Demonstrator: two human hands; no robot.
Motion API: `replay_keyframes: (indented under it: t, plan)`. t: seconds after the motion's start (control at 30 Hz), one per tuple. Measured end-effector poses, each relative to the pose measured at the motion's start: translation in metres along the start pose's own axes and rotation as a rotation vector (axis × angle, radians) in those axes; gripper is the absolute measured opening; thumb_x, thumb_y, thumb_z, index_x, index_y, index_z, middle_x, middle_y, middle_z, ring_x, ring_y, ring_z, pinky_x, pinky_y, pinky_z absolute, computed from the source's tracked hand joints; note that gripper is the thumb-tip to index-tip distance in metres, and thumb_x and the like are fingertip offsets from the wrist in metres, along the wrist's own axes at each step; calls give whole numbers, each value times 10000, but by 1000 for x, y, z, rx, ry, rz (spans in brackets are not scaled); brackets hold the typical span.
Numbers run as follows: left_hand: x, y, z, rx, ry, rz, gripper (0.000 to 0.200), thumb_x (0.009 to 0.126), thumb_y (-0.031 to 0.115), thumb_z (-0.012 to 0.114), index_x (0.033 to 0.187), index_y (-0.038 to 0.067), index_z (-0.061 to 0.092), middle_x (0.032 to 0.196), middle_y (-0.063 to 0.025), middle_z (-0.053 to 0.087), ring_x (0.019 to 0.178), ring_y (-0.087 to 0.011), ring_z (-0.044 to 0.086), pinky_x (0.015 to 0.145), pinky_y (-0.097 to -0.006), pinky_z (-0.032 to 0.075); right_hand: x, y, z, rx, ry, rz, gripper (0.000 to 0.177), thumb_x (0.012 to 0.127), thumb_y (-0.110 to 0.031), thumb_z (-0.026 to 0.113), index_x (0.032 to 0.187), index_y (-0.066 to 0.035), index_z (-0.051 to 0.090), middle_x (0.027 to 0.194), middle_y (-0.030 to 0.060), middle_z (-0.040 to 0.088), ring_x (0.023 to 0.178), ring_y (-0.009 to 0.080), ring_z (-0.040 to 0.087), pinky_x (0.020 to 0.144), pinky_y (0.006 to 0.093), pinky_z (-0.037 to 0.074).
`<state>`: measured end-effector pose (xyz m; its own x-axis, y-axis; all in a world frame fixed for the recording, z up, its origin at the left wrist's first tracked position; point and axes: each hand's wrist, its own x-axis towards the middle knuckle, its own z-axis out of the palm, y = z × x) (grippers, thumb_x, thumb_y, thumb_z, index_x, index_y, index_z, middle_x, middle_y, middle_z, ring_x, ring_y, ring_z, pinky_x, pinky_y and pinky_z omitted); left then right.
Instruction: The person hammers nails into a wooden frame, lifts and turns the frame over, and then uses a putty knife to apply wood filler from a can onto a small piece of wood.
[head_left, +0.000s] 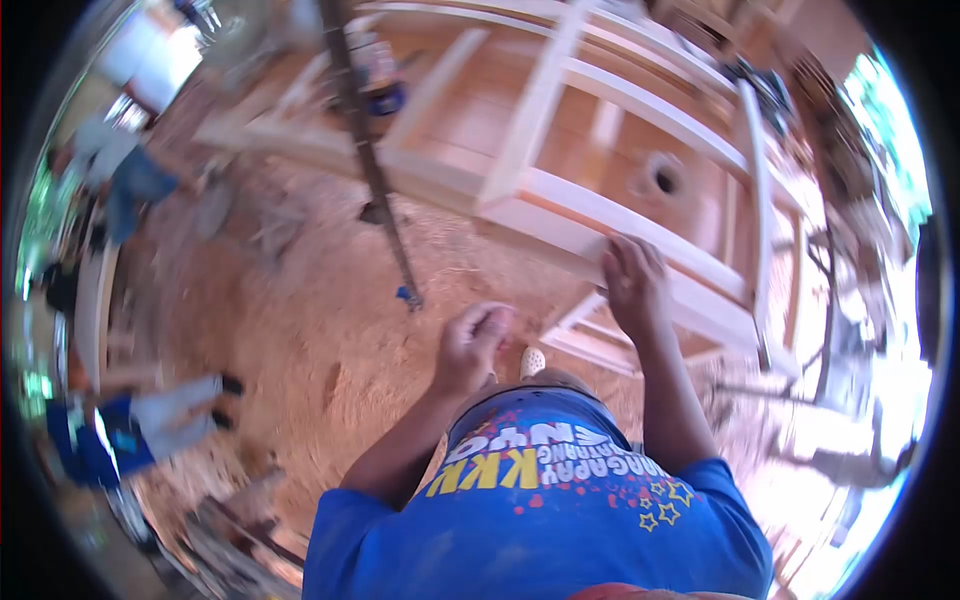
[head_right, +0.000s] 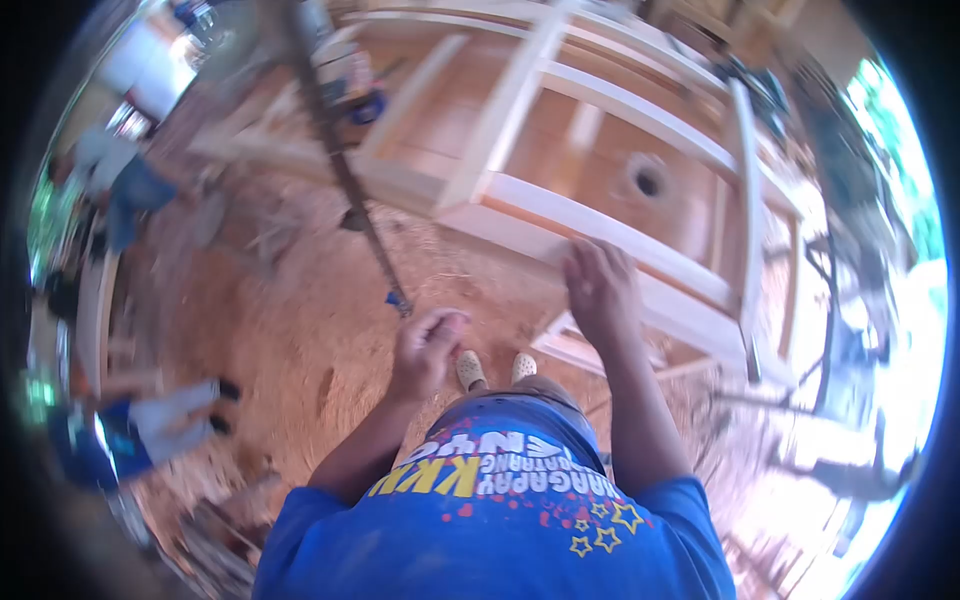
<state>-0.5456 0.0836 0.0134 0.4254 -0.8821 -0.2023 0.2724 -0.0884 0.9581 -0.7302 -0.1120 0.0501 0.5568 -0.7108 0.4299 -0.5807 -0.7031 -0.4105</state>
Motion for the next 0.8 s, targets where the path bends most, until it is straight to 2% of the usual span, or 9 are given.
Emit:
replay_keyframes:
  t: [0.2, 0.23, 0.27, 0.33, 0.37, 0.47, 0.57, 0.67, 0.8]
  plan:
    - [12, -6, -3, 190, -9, 71, 249, 1045, 230, 668, 1092, -7, 730, 845, 10, 651, 715, -56, 582, 655, -222, 479, -13, 7, 2, 117, 62, 50, 147, 945, -98, 700, 1042, 8, 728, 1195, 195, 703, 1134, 395, 653, 1011, 469, 516]
    - [18, -5, 0, 243, 1, 147, 258, 1039, 238, 680, 1091, -10, 730, 843, 13, 648, 715, -52, 581, 653, -219, 476, -13, 10, 1, 136, 71, 51, 134, 935, -85, 708, 1023, 13, 735, 1209, 200, 703, 1142, 398, 655, 1018, 467, 517]
    - [20, 11, 4, 443, -9, 219, 264, 999, 226, 719, 1133, -1, 726, 915, -46, 704, 803, -144, 669, 745, -278, 522, -9, 11, -1, 165, 82, 82, 127, 929, -75, 713, 1014, 15, 738, 1223, 203, 703, 1147, 398, 658, 1024, 465, 516]
    - [37, 15, 14, 735, 11, 588, 341, 988, 262, 716, 1217, 9, 704, 1087, -118, 717, 1004, -242, 683, 889, -374, 511, -23, 6, -16, 234, 39, 190, 111, 916, -55, 723, 995, 19, 746, 1252, 208, 701, 1158, 397, 664, 1038, 463, 515]
    - [40, 14, 20, 880, 7, 746, 384, 983, 279, 714, 1259, 14, 693, 1173, -153, 723, 1104, -291, 690, 961, -421, 505, -22, 9, -28, 122, 89, 105, 104, 911, -56, 736, 985, 14, 752, 1268, 198, 703, 1154, 383, 676, 1033, 459, 520]
    - [51, 25, 53, 1070, 2, 787, 537, 999, 383, 664, 1388, 15, 622, 1423, -203, 622, 1367, -388, 540, 1140, -538, 355, -24, 35, -80, 21, 198, 107, 92, 922, -44, 723, 995, 2, 752, 1221, 192, 719, 1159, 372, 680, 1012, 444, 529]
    - [68, 21, 84, 1342, -19, 758, 673, 1017, 502, 602, 1457, -6, 565, 1514, -207, 553, 1458, -378, 457, 1209, -565, 258, -32, 83, -143, -59, 368, 253, 100, 945, -49, 705, 1018, 3, 750, 1170, 178, 736, 1120, 348, 703, 987, 420, 537]
    - [75, 7, 121, 1463, -23, 784, 726, 1017, 539, 583, 1482, -17, 545, 1550, -211, 527, 1479, -399, 435, 1234, -564, 240, -63, 157, -206, -223, 481, 311, 143, 973, -91, 690, 1067, -1, 749, 1148, 159, 750, 1090, 307, 717, 959, 407, 546]
    - [67, -12, 193, 1528, -51, 747, 755, 1012, 549, 588, 1514, -11, 520, 1600, -209, 478, 1504, -419, 399, 1243, -564, 235, -114, 251, -250, -162, 426, 669, 273, 1022, -240, 660, 1135, -11, 758, 1113, 157, 771, 1044, 283, 734, 929, 391, 567]
